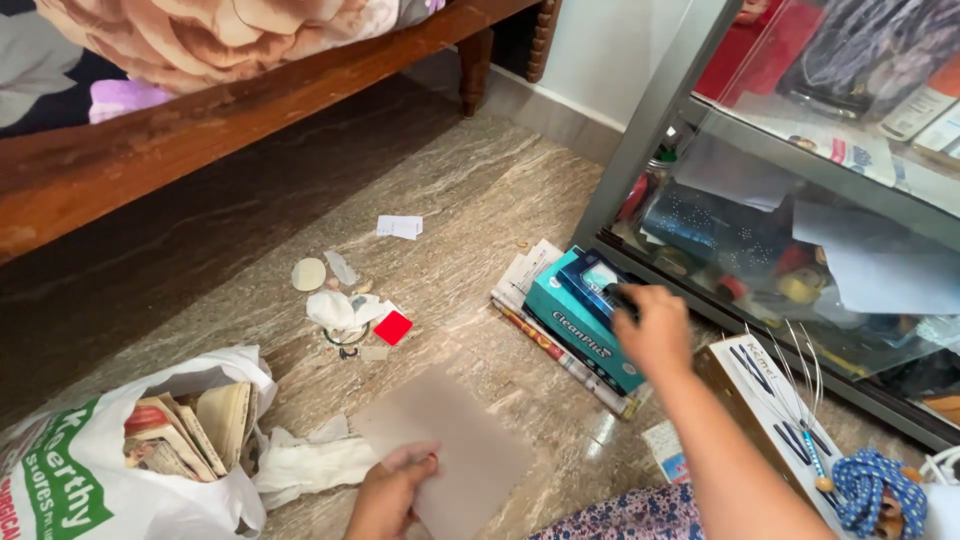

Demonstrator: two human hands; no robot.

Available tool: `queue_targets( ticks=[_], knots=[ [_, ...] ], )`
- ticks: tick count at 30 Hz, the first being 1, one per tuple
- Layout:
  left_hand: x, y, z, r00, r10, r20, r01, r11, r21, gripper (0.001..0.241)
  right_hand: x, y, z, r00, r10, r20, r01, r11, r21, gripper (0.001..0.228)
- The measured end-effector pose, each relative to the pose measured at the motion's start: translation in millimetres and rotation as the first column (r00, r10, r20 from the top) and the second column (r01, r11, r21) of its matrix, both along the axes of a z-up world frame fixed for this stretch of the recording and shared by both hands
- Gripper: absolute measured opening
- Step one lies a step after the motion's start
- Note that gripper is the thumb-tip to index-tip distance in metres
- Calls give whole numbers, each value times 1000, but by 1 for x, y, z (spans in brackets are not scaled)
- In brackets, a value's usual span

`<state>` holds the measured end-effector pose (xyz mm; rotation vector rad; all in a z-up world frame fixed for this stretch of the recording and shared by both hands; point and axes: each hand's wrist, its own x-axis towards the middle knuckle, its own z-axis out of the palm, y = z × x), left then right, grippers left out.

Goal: The recorder is sitting on the floor near a bed, sorting through a pile of items including newspapers, plastic bags, small parts, and paper scraps.

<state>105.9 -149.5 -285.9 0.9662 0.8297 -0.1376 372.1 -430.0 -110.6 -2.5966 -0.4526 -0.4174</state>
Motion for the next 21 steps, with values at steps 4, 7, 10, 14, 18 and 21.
queue_targets(
  ticks=[4, 7, 10, 14, 18, 21],
  knots=[
    [7, -6, -17, 984, -167, 64, 149, 963, 224, 37, 24, -9, -15, 995, -84, 62, 89, 993, -72, 43],
    [10, -14, -55, 981, -50, 188, 54, 998, -20, 34, 32, -13, -28, 989, -148, -17, 145, 983, -117, 43],
    [10, -7, -129, 990, -140, -12, 141, 982, 130, 34, 51, -25, -47, 990, -138, -3, 137, 985, -102, 39],
    [6, -2, -127, 994, -105, 33, 100, 988, 115, 34, 100, -73, -71, 936, -42, -348, 232, 818, 526, 37],
    [7, -2, -67, 976, -183, -121, 204, 958, 202, 32, 101, -107, -51, 826, 340, -449, 427, 141, 893, 32],
    [8, -3, -61, 977, -177, -121, 199, 958, 205, 31, 101, -105, -53, 805, 218, -551, 447, 388, 806, 46]
  ],
)
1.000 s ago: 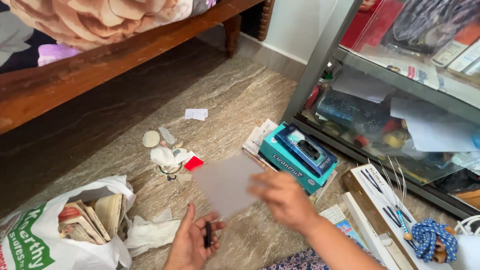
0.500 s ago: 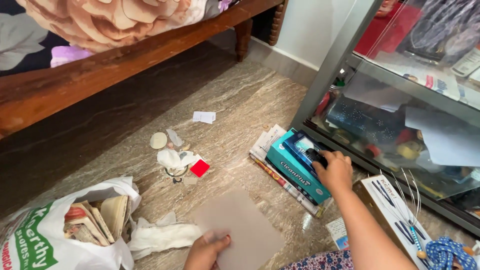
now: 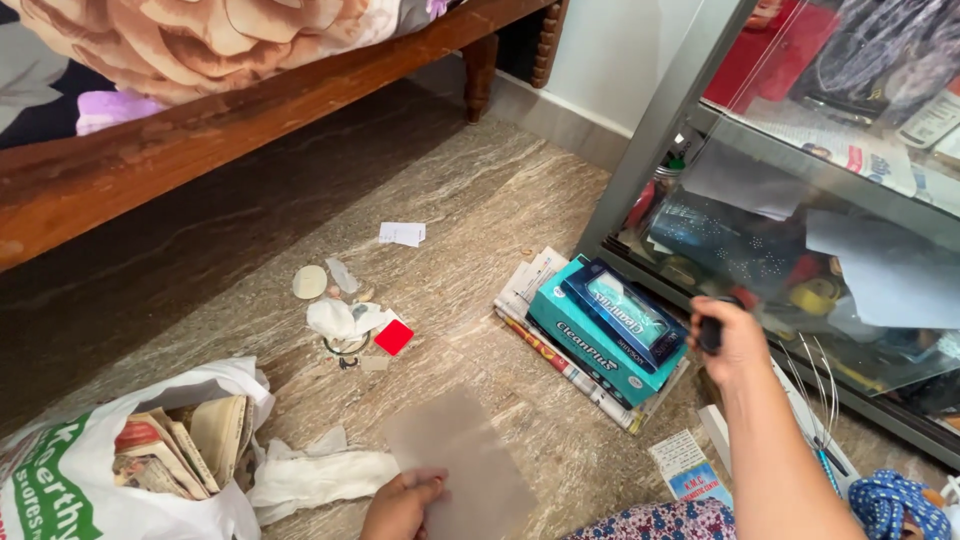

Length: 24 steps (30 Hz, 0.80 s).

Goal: The recorder is sitting on the floor near a bed, sorting through a pile of items including newspapers, plastic bags, small parts, and paper scraps.

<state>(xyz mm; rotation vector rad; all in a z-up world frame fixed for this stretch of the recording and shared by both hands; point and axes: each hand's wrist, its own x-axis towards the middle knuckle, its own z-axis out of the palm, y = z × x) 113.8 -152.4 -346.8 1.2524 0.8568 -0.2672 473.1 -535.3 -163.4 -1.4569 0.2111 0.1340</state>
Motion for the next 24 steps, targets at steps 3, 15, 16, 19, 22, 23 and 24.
queue_targets(
  ticks=[3, 15, 16, 19, 22, 23, 24],
  knots=[
    [0, -1, 9, 999, 48, 15, -47, 999, -27, 31, -32, 36, 31, 998, 67, 16, -40, 747, -663, 77],
    [0, -7, 83, 990, 139, -20, -141, 981, -134, 28, -71, 76, 78, 981, 172, -93, -113, 114, -987, 115],
    [-1, -7, 84, 990, 141, -21, -143, 981, -133, 28, -76, 81, 81, 980, 174, -93, -114, 115, -987, 115],
    [0, -9, 81, 992, 124, -30, -127, 982, -143, 27, -85, 93, 86, 977, 177, -121, -137, 79, -987, 117],
    [0, -10, 72, 996, 84, -21, -86, 989, -122, 27, -88, 97, 79, 961, 179, -211, -217, 12, -976, 125],
    [0, -10, 73, 995, 94, -20, -95, 985, -144, 28, -87, 97, 77, 959, 174, -224, -228, 7, -974, 128],
    [0, -10, 74, 994, 105, -18, -106, 980, -166, 29, -85, 97, 75, 957, 171, -235, -239, 1, -971, 130]
  ],
)
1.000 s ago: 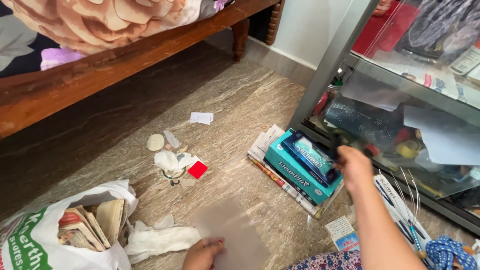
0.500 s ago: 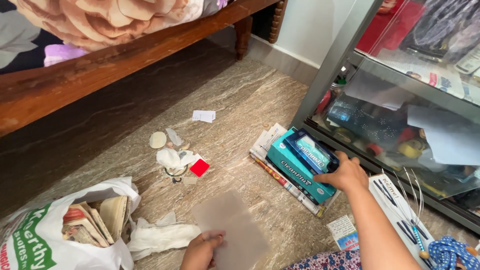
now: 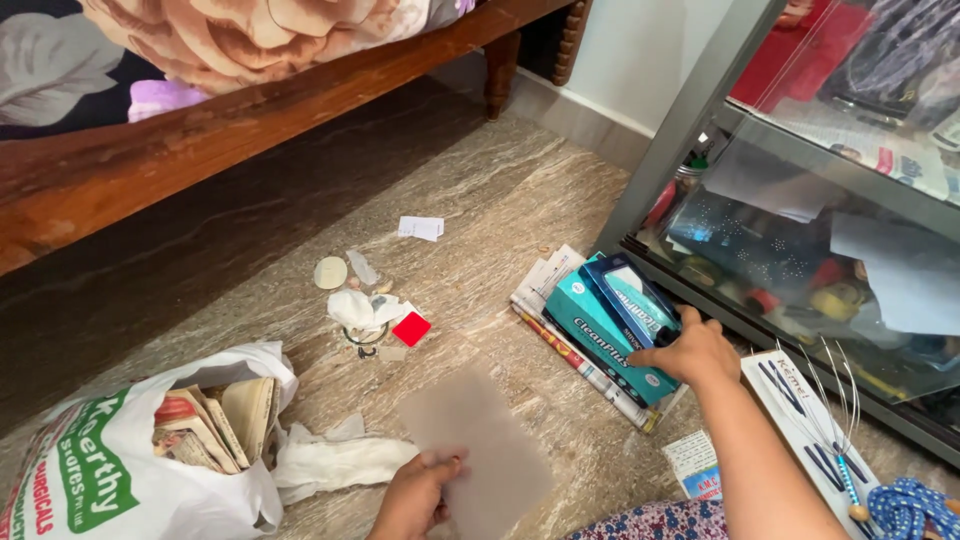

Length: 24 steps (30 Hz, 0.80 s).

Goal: The recorder is sitting on the floor near a bed, sorting through a pile of items including newspapers, plastic bags, small parts, and paper scraps.

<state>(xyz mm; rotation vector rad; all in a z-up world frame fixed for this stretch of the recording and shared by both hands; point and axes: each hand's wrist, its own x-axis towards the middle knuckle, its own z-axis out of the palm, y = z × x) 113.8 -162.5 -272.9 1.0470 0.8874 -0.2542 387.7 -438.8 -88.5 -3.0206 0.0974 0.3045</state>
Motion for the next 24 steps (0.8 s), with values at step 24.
queue_targets(
  ticks=[24],
  knots=[
    [-15, 8, 212, 668, 476, 572, -194, 853, -484, 89, -158, 99, -85, 157, 771, -617, 927, 101, 361, 81]
  ],
)
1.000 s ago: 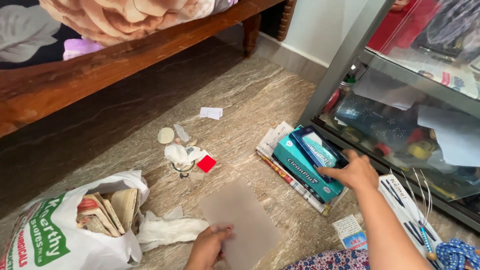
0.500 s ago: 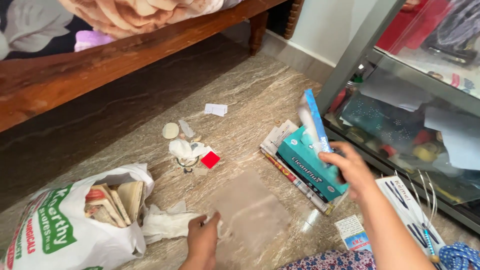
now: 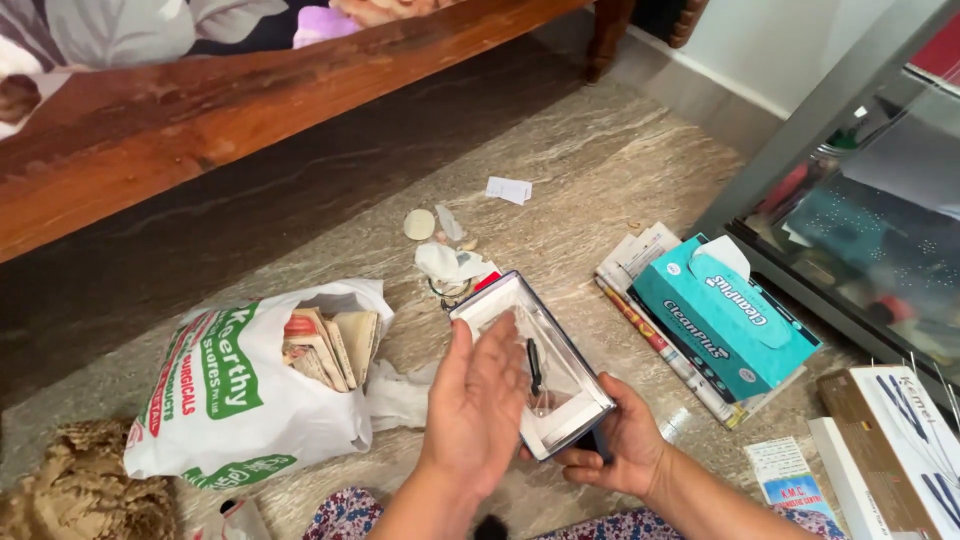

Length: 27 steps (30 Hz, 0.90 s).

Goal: The recorder is sitting on the floor near a bed, sorting through a pile of items including newspapers, plastic bags, small parts, and paper scraps.

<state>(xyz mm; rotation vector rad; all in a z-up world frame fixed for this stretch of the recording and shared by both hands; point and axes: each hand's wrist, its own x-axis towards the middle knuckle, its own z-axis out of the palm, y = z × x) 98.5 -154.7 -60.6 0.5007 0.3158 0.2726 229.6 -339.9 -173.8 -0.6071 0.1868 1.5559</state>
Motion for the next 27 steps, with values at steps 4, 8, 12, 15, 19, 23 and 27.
queue_targets(
  ticks=[4, 8, 12, 15, 19, 23, 27],
  knots=[
    [10, 13, -41, 944, 232, -233, -183, 959, 216, 72, -7, 5, 27, 998, 40, 38, -41, 999, 4, 87],
    [11, 16, -48, 795, 279, -538, -82, 929, 361, 46, -4, 1, 24, 995, 84, 58, -91, 988, 124, 95],
    [14, 9, -50, 819, 36, -573, 104, 972, 209, 31, 12, 2, 33, 991, 99, 95, -97, 995, -19, 92],
    [15, 9, -63, 787, 41, -616, 121, 968, 220, 29, 41, 3, 28, 826, 184, 533, 85, 894, -440, 95],
    [19, -1, -74, 777, 3, -629, 154, 969, 194, 28, 44, 2, 49, 459, 79, 885, 434, 850, -300, 58],
    [21, -19, -81, 792, -105, -601, 224, 966, 126, 28, 8, 11, 87, -70, 308, 949, 426, 869, -251, 33],
    [20, -24, -82, 813, -152, -561, 218, 975, 51, 29, 2, 10, 96, -513, 337, 789, 350, 922, -166, 29]
  ],
)
